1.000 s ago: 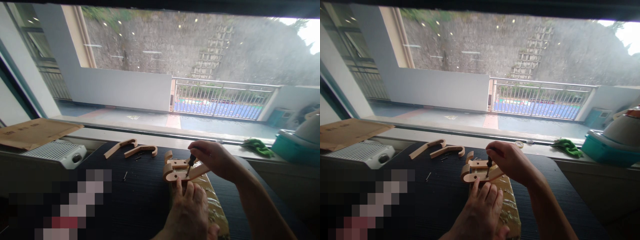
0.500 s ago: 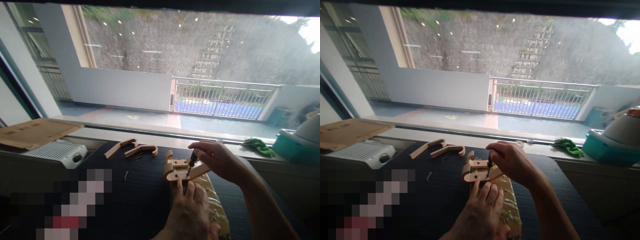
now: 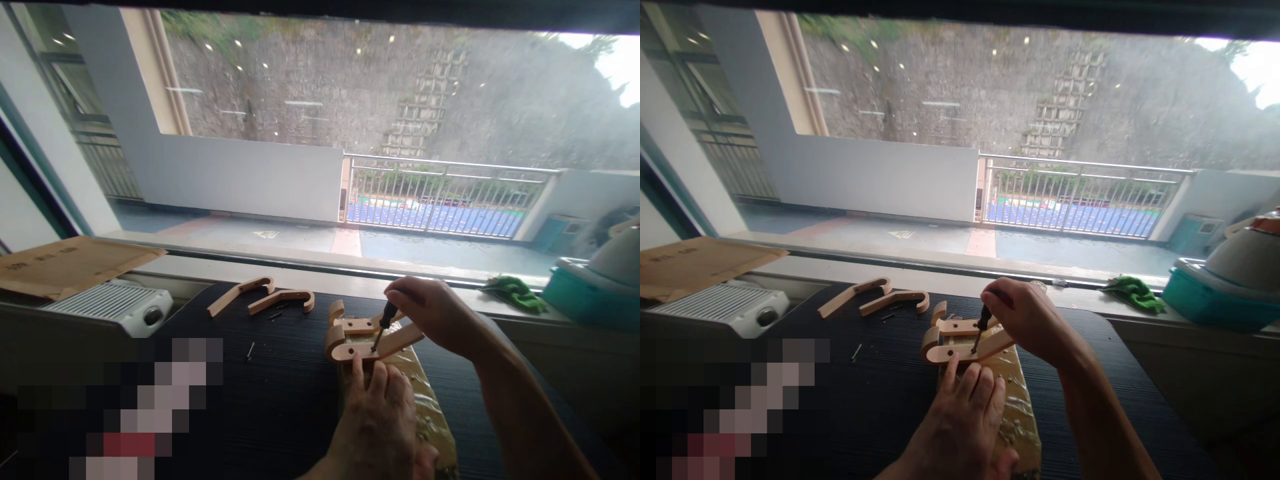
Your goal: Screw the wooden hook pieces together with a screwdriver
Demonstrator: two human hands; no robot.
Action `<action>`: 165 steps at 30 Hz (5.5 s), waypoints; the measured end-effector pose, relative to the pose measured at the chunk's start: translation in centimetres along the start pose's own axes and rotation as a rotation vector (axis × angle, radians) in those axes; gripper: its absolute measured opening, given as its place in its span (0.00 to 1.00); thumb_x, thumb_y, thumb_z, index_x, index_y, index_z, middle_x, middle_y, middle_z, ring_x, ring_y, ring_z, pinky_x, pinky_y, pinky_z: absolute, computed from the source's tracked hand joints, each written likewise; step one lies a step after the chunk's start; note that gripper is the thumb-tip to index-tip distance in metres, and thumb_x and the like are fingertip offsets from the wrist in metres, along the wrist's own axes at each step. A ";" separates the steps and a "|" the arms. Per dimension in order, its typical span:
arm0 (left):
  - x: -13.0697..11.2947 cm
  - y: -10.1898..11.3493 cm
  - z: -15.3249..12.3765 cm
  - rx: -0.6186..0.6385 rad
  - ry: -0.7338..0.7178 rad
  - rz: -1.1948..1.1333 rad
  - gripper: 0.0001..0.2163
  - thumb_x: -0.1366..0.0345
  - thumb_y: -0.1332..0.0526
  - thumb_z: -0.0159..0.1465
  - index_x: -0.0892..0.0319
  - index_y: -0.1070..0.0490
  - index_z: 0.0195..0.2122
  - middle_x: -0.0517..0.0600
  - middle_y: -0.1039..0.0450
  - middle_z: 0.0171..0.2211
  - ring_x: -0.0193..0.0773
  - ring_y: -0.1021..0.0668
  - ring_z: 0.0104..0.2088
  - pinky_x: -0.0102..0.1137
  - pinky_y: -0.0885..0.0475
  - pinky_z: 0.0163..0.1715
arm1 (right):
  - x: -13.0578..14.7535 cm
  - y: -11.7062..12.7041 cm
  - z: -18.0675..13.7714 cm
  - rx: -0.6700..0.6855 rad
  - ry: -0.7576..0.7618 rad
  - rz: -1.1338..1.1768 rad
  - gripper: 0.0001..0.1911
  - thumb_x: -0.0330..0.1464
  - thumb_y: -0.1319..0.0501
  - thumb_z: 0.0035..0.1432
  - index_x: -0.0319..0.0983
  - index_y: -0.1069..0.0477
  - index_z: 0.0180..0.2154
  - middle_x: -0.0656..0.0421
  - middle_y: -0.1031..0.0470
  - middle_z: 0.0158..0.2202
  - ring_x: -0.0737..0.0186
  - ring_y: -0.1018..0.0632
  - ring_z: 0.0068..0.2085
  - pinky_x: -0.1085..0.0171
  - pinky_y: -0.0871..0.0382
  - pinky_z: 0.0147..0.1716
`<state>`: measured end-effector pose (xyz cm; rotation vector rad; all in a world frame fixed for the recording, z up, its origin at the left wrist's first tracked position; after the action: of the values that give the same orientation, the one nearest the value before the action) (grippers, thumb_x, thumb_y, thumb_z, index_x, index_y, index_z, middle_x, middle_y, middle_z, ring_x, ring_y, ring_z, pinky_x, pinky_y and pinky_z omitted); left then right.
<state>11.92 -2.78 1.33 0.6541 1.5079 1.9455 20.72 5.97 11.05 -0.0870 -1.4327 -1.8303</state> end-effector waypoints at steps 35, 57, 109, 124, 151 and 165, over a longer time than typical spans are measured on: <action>0.0 -0.2 -0.2 -0.104 -0.010 0.027 0.29 0.49 0.54 0.66 0.71 0.36 0.54 0.65 0.32 0.48 0.56 0.32 0.47 0.55 0.35 0.45 | 1.2 -1.6 0.0 0.019 0.057 -0.115 0.16 0.44 0.46 0.60 0.41 0.31 0.27 0.65 0.33 0.19 0.70 0.38 0.21 0.69 0.48 0.20; 0.1 -0.2 -0.2 -0.128 -0.009 0.027 0.27 0.51 0.54 0.66 0.71 0.36 0.54 0.64 0.32 0.46 0.54 0.33 0.46 0.54 0.36 0.45 | 1.2 -1.7 0.2 -0.015 0.029 -0.147 0.17 0.43 0.47 0.61 0.40 0.35 0.26 0.67 0.38 0.17 0.70 0.42 0.19 0.69 0.51 0.20; -0.1 0.1 -0.3 -0.089 -0.001 0.011 0.28 0.50 0.53 0.65 0.72 0.36 0.54 0.64 0.33 0.46 0.55 0.33 0.46 0.56 0.37 0.46 | 1.2 -1.5 0.0 0.146 -0.031 0.066 0.19 0.40 0.53 0.65 0.39 0.29 0.32 0.59 0.24 0.29 0.64 0.27 0.30 0.66 0.37 0.29; -0.1 -0.2 -0.2 -0.063 0.019 -0.018 0.29 0.49 0.51 0.64 0.71 0.36 0.54 0.65 0.33 0.47 0.56 0.32 0.47 0.58 0.38 0.48 | 0.9 -1.6 0.2 0.090 0.022 0.099 0.20 0.44 0.49 0.62 0.37 0.28 0.30 0.59 0.27 0.24 0.66 0.30 0.26 0.67 0.37 0.26; -0.1 0.3 -0.1 -0.063 0.022 -0.012 0.29 0.50 0.49 0.64 0.73 0.37 0.55 0.66 0.32 0.48 0.57 0.32 0.47 0.59 0.39 0.49 | 1.5 -2.3 -0.5 0.191 0.034 0.116 0.14 0.42 0.46 0.62 0.39 0.29 0.35 0.62 0.28 0.28 0.67 0.31 0.28 0.68 0.40 0.25; -0.1 0.3 -0.2 -0.052 0.014 0.013 0.29 0.50 0.51 0.64 0.72 0.38 0.56 0.65 0.33 0.47 0.56 0.33 0.47 0.57 0.38 0.47 | 1.2 -2.4 -0.1 0.098 0.037 0.007 0.17 0.43 0.45 0.60 0.38 0.30 0.28 0.62 0.32 0.21 0.68 0.36 0.23 0.68 0.44 0.22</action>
<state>11.84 -3.05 1.57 0.6308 1.4598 1.9952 18.44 5.36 9.75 -0.0090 -1.4920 -1.7446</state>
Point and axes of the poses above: each hand's wrist, its own z-axis towards the middle knuckle, its own y-axis out of the back of the hand, x = y × z, the point moved 5 cm from there along z, towards the middle knuckle
